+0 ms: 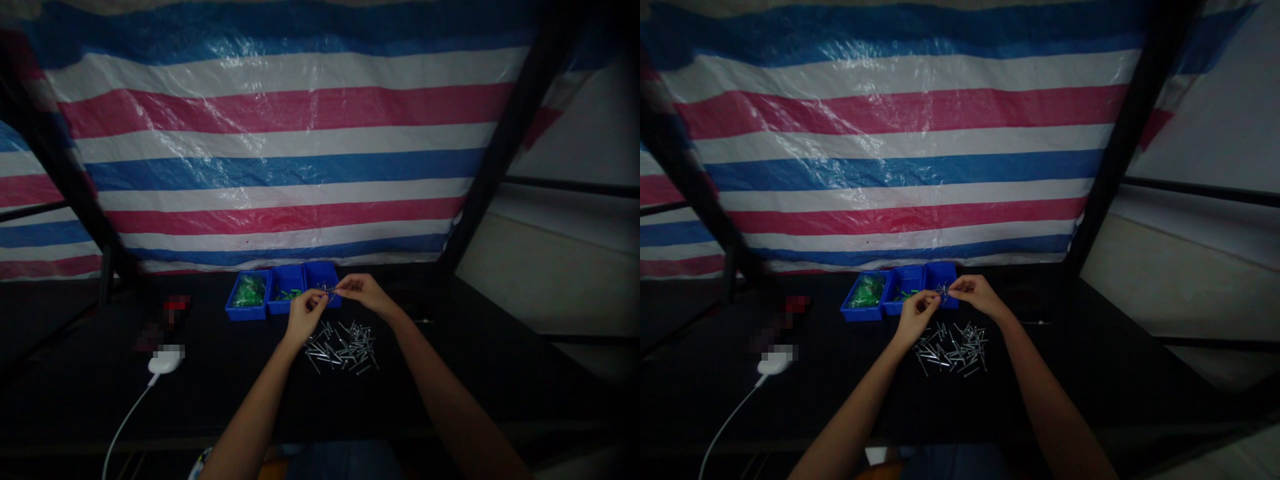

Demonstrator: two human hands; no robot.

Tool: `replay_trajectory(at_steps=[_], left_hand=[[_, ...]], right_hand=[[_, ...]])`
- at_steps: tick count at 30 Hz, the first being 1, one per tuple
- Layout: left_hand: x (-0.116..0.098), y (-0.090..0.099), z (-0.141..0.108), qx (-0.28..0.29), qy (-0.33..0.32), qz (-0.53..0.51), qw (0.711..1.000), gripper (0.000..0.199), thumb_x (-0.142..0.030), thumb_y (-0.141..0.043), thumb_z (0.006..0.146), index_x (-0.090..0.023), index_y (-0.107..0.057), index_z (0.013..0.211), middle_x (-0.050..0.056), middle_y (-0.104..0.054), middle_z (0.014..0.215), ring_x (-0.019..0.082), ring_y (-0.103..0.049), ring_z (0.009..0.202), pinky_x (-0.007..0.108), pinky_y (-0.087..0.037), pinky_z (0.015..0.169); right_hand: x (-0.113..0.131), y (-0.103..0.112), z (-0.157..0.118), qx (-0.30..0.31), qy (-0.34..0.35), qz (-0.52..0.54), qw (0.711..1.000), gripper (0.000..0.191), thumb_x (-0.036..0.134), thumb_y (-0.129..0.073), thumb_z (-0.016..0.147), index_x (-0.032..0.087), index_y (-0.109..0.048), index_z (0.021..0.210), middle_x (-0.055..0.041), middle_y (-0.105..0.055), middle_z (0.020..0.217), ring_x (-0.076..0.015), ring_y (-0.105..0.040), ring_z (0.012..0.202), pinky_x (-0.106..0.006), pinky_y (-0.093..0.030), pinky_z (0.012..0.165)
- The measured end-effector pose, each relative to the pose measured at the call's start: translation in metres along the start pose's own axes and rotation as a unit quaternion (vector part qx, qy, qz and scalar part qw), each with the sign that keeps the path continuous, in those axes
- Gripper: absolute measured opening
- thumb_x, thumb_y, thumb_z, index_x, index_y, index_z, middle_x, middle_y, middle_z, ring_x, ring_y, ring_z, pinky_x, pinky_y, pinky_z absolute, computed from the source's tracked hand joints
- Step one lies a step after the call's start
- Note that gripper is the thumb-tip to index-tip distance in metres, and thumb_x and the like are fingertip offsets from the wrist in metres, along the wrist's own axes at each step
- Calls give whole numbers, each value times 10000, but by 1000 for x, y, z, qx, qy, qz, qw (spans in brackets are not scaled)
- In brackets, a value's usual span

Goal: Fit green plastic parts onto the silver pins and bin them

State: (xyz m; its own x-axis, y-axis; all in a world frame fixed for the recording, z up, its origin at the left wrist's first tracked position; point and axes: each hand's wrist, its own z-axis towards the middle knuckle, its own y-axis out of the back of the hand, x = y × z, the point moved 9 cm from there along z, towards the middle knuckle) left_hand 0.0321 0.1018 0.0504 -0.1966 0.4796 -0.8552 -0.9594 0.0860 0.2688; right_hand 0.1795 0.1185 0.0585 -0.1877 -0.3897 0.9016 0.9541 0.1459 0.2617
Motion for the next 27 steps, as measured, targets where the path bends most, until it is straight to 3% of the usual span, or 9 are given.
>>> replay_trajectory(at_steps=[6, 14, 19, 23, 27], left_hand=[[5, -1, 3, 9, 21, -44, 999, 306, -411, -563, 737, -123, -638, 806, 14, -570, 621, 90, -461, 516, 201, -344, 495], [5, -9, 3, 49, 32, -73, 996, 302, -405, -585, 720, -113, -624, 791, 13, -564, 595, 84, -447, 498, 198, -342, 484], [4, -6, 4, 37, 29, -68, 997, 289, -395, -586, 718, -113, -620, 773, 16, -567, 603, 83, -452, 499, 197, -347, 482], [7, 1, 6, 13, 48, -88, 995, 293, -404, -598, 703, -116, -605, 759, 10, -559, 593, 73, -445, 468, 188, -331, 447], [11, 6, 8, -3, 68, -120, 990, 326, -437, -599, 695, -121, -585, 771, 11, -566, 613, 65, -445, 448, 176, -319, 413]], right_hand=[[-1, 8, 1, -86, -11, 90, 992, 266, 367, -706, 593, 154, -646, 740, -30, -650, 679, -121, -548, 584, -245, -404, 555], [-2, 0, 0, -110, -11, 106, 988, 280, 374, -709, 587, 160, -650, 758, -18, -636, 664, -110, -523, 551, -239, -380, 521], [0, -1, 1, -107, -9, 102, 989, 275, 370, -700, 596, 161, -644, 766, -3, -608, 633, -98, -493, 526, -230, -364, 505], [-2, 1, 2, -98, 2, 60, 993, 268, 381, -673, 621, 157, -643, 765, -20, -618, 657, -113, -508, 552, -235, -368, 516], [1, -1, 2, -85, 35, -57, 994, 257, 390, -628, 666, 154, -655, 762, -33, -620, 652, -118, -492, 545, -244, -367, 519]])
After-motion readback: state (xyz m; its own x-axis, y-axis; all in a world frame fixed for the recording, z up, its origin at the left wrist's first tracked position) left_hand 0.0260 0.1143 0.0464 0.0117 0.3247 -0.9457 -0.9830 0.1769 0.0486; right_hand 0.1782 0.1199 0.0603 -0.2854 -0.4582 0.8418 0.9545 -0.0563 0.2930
